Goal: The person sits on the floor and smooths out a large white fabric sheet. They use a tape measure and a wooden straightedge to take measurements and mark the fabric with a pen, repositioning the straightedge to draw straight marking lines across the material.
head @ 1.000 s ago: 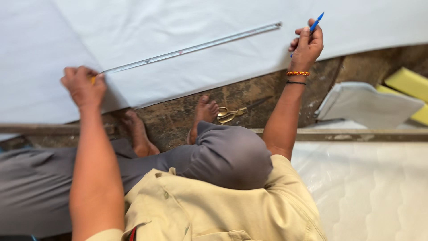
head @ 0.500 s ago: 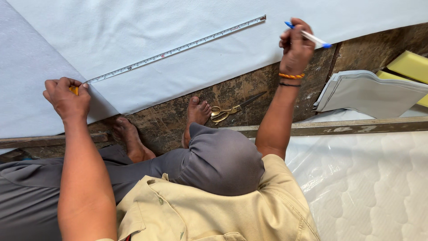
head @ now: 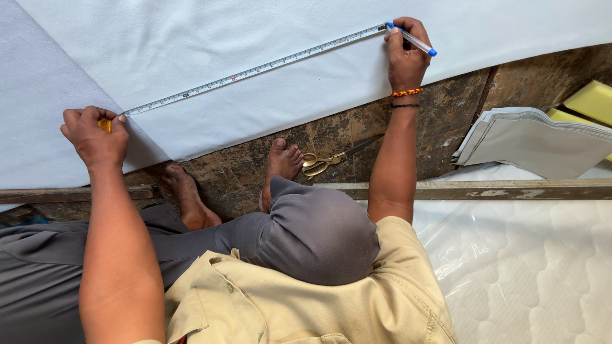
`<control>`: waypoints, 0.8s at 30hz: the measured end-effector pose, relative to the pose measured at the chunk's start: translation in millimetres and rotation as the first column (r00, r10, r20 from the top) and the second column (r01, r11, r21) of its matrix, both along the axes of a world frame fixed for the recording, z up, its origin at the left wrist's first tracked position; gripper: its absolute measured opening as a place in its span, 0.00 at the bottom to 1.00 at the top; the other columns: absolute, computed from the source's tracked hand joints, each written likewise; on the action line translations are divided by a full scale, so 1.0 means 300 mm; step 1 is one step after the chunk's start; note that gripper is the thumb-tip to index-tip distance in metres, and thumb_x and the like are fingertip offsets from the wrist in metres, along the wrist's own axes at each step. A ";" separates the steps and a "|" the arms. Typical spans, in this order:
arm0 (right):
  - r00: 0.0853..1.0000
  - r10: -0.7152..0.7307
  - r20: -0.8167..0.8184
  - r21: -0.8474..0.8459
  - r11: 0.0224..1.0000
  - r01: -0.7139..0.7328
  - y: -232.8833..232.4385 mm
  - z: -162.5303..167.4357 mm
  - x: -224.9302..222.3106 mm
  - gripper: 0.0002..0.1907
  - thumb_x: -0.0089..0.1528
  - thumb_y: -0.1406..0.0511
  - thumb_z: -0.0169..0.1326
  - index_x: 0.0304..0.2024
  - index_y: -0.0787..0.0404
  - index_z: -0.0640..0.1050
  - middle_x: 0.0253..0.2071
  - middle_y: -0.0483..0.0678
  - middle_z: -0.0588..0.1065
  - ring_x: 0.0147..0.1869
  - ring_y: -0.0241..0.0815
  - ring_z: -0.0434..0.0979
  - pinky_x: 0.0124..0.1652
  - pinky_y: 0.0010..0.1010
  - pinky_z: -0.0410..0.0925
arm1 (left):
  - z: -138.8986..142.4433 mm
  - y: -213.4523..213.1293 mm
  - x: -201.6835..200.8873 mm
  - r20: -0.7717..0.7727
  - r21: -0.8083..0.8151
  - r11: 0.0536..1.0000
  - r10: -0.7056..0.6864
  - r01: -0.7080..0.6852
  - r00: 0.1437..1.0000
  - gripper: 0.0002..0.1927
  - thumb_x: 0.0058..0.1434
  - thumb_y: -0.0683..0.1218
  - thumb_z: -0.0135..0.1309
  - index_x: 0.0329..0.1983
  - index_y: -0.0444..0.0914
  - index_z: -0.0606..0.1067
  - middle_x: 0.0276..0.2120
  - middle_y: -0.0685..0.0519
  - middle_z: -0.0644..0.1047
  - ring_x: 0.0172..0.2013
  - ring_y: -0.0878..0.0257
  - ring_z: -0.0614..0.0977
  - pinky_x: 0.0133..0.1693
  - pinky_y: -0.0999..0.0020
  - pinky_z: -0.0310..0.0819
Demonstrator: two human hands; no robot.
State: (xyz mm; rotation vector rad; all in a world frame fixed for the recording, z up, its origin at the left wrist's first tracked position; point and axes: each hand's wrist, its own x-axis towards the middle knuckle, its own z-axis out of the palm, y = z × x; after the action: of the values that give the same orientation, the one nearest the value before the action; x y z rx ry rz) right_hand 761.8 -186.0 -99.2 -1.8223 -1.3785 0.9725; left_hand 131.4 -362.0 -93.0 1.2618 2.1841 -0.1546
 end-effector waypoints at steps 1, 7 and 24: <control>1.000 -0.002 0.013 -0.007 1.000 0.002 0.004 0.003 -0.004 0.05 0.69 0.72 0.53 0.46 0.65 0.79 0.40 0.50 0.82 0.43 0.37 0.85 0.42 0.27 0.82 | 0.001 0.001 0.001 0.001 -0.002 1.000 0.003 -0.003 1.000 0.06 0.65 0.42 0.65 0.35 0.38 0.78 0.54 0.48 0.67 0.55 0.47 0.65 0.57 0.52 0.67; 0.998 0.029 0.063 0.003 1.000 -0.029 0.019 0.028 -0.023 0.05 0.69 0.72 0.54 0.45 0.66 0.79 0.38 0.50 0.82 0.40 0.36 0.85 0.40 0.27 0.80 | 0.009 0.014 0.015 0.003 -0.009 1.000 0.026 -0.026 1.000 0.06 0.64 0.42 0.65 0.35 0.38 0.78 0.54 0.48 0.67 0.55 0.47 0.65 0.57 0.53 0.67; 0.907 -0.342 -0.245 0.148 0.912 0.383 0.013 0.059 -0.027 0.08 0.70 0.68 0.52 0.50 0.64 0.77 0.37 0.50 0.79 0.39 0.37 0.80 0.39 0.29 0.77 | 0.054 0.138 -0.009 0.075 -0.113 0.993 -0.027 0.035 0.997 0.09 0.61 0.48 0.68 0.39 0.40 0.82 0.49 0.43 0.73 0.49 0.45 0.75 0.50 0.52 0.72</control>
State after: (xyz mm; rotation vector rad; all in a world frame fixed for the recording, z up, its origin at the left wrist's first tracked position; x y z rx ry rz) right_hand 753.6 -182.1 -81.3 -1.6922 -0.9214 0.7809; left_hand 128.6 -320.6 -76.9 1.2188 2.0637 -0.2391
